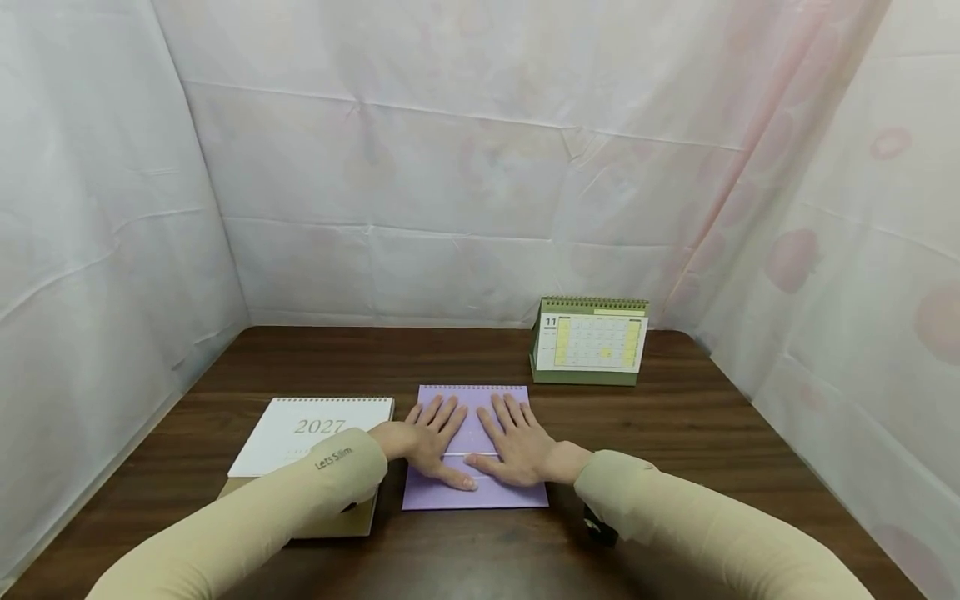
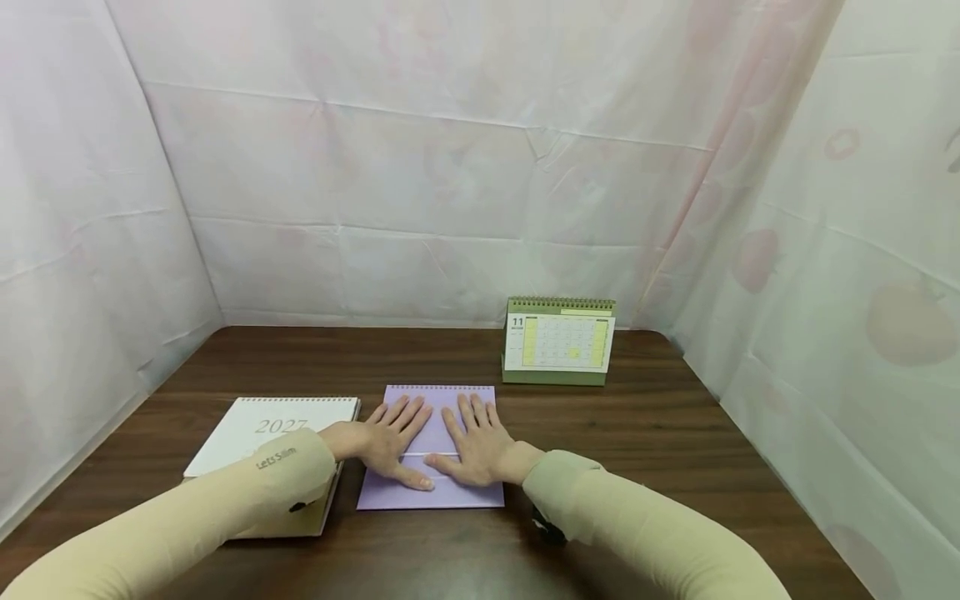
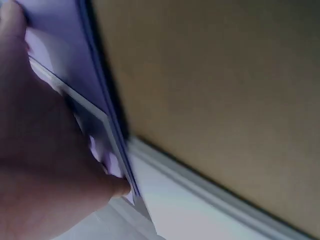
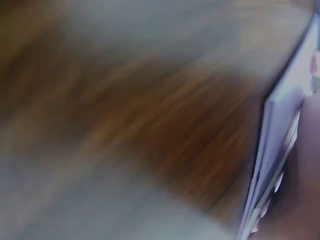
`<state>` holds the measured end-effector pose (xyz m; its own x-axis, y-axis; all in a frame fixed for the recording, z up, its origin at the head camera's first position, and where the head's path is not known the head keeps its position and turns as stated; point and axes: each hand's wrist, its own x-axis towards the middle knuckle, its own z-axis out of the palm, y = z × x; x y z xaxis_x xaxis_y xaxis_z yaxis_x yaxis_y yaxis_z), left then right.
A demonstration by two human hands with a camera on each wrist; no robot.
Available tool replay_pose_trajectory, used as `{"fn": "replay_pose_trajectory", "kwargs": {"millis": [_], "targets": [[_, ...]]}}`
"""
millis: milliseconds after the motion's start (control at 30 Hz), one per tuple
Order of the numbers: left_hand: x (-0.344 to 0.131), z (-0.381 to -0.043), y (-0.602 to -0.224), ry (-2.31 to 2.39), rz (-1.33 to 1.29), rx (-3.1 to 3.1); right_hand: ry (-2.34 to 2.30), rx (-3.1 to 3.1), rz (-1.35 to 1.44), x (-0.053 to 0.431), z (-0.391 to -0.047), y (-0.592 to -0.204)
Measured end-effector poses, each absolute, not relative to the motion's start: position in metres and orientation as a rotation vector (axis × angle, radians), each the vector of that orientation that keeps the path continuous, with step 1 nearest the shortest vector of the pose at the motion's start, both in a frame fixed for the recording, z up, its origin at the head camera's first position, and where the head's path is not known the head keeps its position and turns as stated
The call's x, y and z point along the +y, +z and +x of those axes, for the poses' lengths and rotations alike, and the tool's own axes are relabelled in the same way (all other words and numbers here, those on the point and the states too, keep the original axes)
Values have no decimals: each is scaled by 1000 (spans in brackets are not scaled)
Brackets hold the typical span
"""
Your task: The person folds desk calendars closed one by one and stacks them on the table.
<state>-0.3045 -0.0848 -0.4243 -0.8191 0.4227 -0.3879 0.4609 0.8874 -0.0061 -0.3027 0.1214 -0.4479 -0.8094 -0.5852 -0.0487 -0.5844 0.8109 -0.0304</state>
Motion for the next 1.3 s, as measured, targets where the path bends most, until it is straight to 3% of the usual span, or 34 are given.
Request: {"fn": "replay_pose_trajectory", "kwargs": {"millis": [300,567,700,1067,1300], "targets": [[-71,-297,-377,364,457,2750,-754,2942,-847,135,-326,-400],[-83,-308,-361,966,-32,2588,-1225,2594,-26,150,-338,-368],[-86,-309,-360,1214,-167,2377,-1462,2291,258,155,-339,-363],[-86,-318,-370,1379,-458,2280,-1544,2028,442,162,-342,-372],[-90,-319,-374,1420,-509,2255,-1511,2050,506,162,-342,-374]]}}
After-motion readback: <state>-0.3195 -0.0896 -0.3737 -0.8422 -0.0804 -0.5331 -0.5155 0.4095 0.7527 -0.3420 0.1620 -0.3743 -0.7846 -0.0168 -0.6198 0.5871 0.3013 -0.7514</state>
